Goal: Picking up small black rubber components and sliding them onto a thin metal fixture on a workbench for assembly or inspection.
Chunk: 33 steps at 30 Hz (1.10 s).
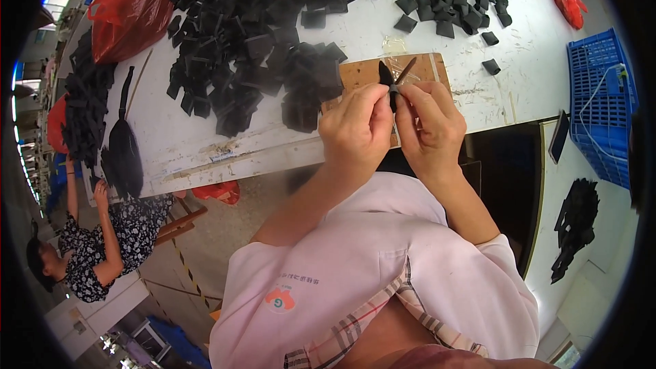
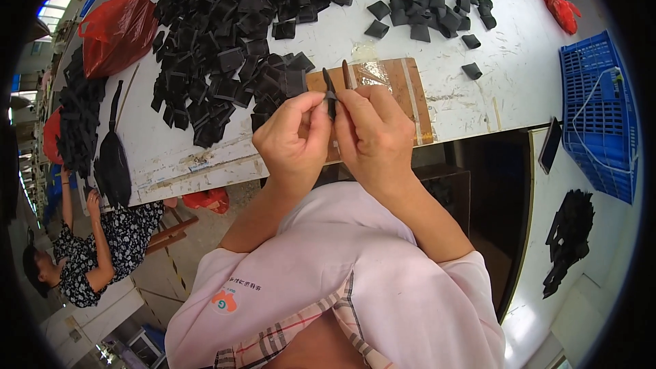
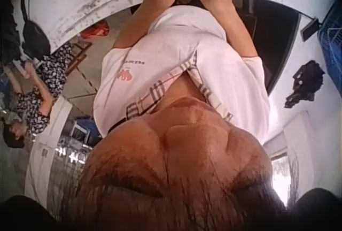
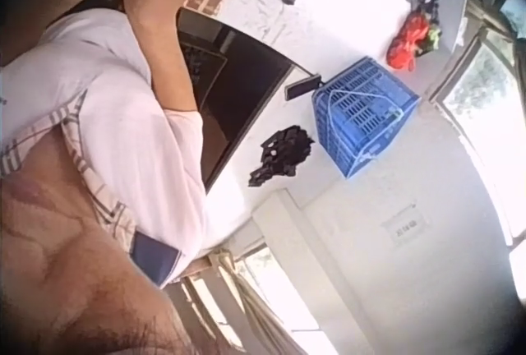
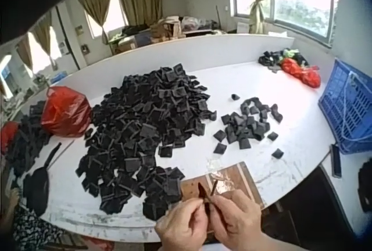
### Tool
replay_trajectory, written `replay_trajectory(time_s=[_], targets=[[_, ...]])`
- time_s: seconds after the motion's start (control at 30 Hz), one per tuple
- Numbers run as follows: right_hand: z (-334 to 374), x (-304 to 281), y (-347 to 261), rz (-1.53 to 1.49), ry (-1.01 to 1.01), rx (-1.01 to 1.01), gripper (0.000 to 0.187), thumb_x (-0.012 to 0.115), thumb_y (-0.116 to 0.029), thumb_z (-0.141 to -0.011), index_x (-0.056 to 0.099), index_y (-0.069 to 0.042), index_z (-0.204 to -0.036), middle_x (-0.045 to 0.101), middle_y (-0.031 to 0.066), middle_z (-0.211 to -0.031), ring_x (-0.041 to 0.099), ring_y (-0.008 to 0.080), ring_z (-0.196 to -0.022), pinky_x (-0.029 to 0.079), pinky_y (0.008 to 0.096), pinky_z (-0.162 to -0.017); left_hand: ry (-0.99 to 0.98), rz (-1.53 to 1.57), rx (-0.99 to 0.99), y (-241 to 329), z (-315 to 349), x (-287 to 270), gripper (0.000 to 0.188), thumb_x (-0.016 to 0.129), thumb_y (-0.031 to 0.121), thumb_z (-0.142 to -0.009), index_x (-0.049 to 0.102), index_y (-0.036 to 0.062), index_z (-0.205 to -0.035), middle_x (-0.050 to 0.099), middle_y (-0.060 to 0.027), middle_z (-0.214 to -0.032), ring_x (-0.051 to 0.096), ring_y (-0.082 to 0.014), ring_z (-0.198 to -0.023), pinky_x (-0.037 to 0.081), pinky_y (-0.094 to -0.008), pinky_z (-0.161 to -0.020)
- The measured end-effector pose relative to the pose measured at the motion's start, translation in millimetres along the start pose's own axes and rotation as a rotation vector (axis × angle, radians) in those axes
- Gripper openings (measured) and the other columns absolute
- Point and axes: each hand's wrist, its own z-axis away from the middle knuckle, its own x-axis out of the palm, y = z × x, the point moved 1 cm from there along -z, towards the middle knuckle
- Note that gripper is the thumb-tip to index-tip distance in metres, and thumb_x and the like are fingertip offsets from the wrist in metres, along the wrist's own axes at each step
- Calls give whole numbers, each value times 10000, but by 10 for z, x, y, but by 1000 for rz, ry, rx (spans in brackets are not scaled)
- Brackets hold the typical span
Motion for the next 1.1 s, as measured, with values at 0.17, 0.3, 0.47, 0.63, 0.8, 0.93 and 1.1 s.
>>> replay_trajectory(time_s=[0.17, 0.3, 0.47, 0.63, 0.8, 0.93, 1.1], targets=[[59, 31, 187, 29, 96, 71, 117, 618, -4, -684, 572, -20, -790, 532, 66, -705, 507, 150, -515, 397, 269, -446, -143, 1019, -846, -19, -84, 14, 167, 554, -28, -761, 524, -36, -925, 595, -76, -731, 436, -21, -458, 292, -168, -350], [9, -81, 193, -709, -41, 504, 33, 583, -21, -755, 571, 8, -767, 509, -13, -657, 409, 37, -527, 326, 189, -429, -293, 1476, -992, -42, -127, -46, 165, 540, -43, -747, 518, -30, -910, 565, -45, -681, 419, -22, -445, 288, -160, -371], [33, -23, 328, -1730, -310, 897, 44, 569, -50, -785, 565, -6, -779, 437, -31, -612, 307, 22, -496, 252, 163, -409, 15, 390, -291, 33, -29, 154, 53, 536, -40, -743, 557, -29, -790, 530, -21, -588, 449, -37, -425, 310, -161, -383], [-87, -158, 315, -1278, -369, 870, 183, 547, -211, -844, 561, -53, -751, 440, -65, -599, 326, 8, -500, 260, 155, -429, -136, 990, -772, -62, -222, 82, 71, 512, -34, -768, 535, -22, -834, 537, -51, -593, 383, -31, -348, 267, -173, -325], [-578, -284, 122, -1050, -431, 636, 216, 565, -246, -834, 562, -63, -720, 444, -67, -591, 331, 7, -505, 251, 156, -444, -447, 2087, -1115, -15, -396, 1, 118, 421, 17, -857, 472, 9, -963, 533, -45, -650, 322, -23, -302, 207, -177, -321], [-344, 64, 621, -1375, -632, 777, 168, 542, -208, -846, 548, -59, -767, 448, -60, -621, 334, 17, -519, 265, 154, -436, -450, 1923, -1090, -406, -162, 188, 158, 406, 76, -886, 523, 7, -967, 590, -68, -801, 293, -22, -303, 212, -172, -331], [-330, 12, 616, -1070, -552, 644, 213, 526, -249, -856, 551, -52, -779, 452, -36, -626, 363, 28, -551, 291, 164, -457, -309, 1362, -946, -354, -161, 189, 155, 514, 61, -839, 534, 13, -985, 579, -51, -786, 428, -54, -449, 325, -158, -431]])
